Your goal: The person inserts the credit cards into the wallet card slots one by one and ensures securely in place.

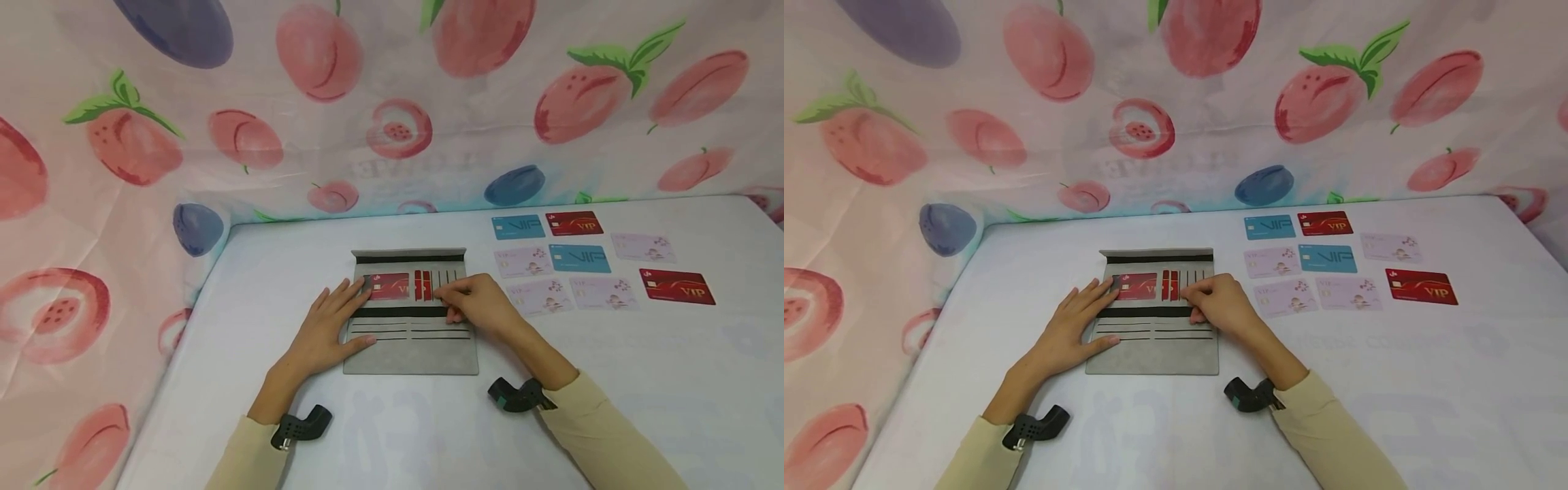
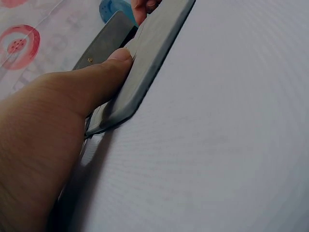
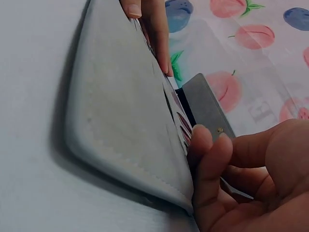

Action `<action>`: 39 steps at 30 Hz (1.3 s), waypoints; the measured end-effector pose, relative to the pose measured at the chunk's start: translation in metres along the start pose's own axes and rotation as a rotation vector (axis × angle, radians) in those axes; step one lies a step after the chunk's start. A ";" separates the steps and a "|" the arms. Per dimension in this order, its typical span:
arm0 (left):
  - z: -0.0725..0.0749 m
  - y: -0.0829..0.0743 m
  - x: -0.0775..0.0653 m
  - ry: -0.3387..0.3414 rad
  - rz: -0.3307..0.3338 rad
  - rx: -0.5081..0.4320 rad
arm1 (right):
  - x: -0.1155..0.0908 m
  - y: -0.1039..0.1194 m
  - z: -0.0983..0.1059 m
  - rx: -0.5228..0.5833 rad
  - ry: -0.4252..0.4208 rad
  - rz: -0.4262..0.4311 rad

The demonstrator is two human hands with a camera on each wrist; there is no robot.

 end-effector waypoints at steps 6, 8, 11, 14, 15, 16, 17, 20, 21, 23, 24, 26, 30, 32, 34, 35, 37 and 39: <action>0.000 0.000 0.000 0.001 0.002 0.007 | 0.000 0.001 -0.001 -0.012 0.008 0.003; 0.000 0.000 0.000 0.001 0.002 0.006 | 0.000 0.001 -0.001 -0.017 0.003 -0.003; 0.000 0.000 0.001 0.004 0.003 0.007 | 0.001 0.001 -0.002 -0.035 -0.001 0.000; 0.000 0.000 0.001 0.004 0.000 0.009 | 0.001 0.000 -0.002 -0.044 0.001 0.003; 0.000 0.000 0.001 0.004 -0.001 0.009 | 0.000 0.000 -0.002 -0.046 0.003 0.010; 0.000 0.000 0.001 0.004 -0.002 0.010 | 0.000 0.000 -0.002 -0.043 0.003 0.011; 0.000 -0.001 0.001 0.004 -0.002 0.011 | 0.000 0.000 -0.002 -0.041 0.004 0.011; 0.000 -0.001 0.001 0.003 0.000 0.010 | -0.001 0.000 -0.002 -0.038 0.008 0.021; 0.000 -0.001 0.001 0.004 0.001 0.010 | 0.000 0.000 -0.002 -0.038 0.009 0.024; 0.000 0.000 0.001 0.004 0.003 0.009 | 0.000 0.001 -0.002 -0.038 0.015 0.030; 0.000 0.000 0.001 0.003 0.003 0.006 | 0.000 0.001 -0.002 -0.040 0.021 0.033; 0.000 0.000 0.000 0.004 0.005 0.007 | 0.000 0.002 -0.003 -0.047 0.031 0.045; 0.001 0.001 0.000 0.000 0.005 0.005 | 0.000 0.005 0.000 -0.068 0.065 0.071; 0.001 0.000 -0.001 -0.002 0.004 0.001 | -0.001 0.005 0.005 -0.077 0.067 0.089; 0.000 0.000 0.000 -0.003 0.001 -0.002 | -0.002 0.004 0.014 -0.084 0.053 0.107; 0.000 0.000 0.000 -0.001 -0.002 -0.002 | -0.002 0.002 0.019 -0.078 0.041 0.118; -0.001 0.000 0.000 0.001 -0.004 -0.002 | -0.004 -0.002 0.032 -0.079 0.005 0.131; 0.000 0.001 -0.001 0.001 -0.006 0.004 | -0.005 -0.008 0.047 -0.088 -0.028 0.142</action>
Point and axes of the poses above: each hand's wrist, its own x-axis towards the middle knuckle, its own z-axis out of the back of the hand, y = z × x, the point moved 5 cm from there along x, towards the middle knuckle, and after that the axes turned 13 degrees about -x, right-handed, at the moved point
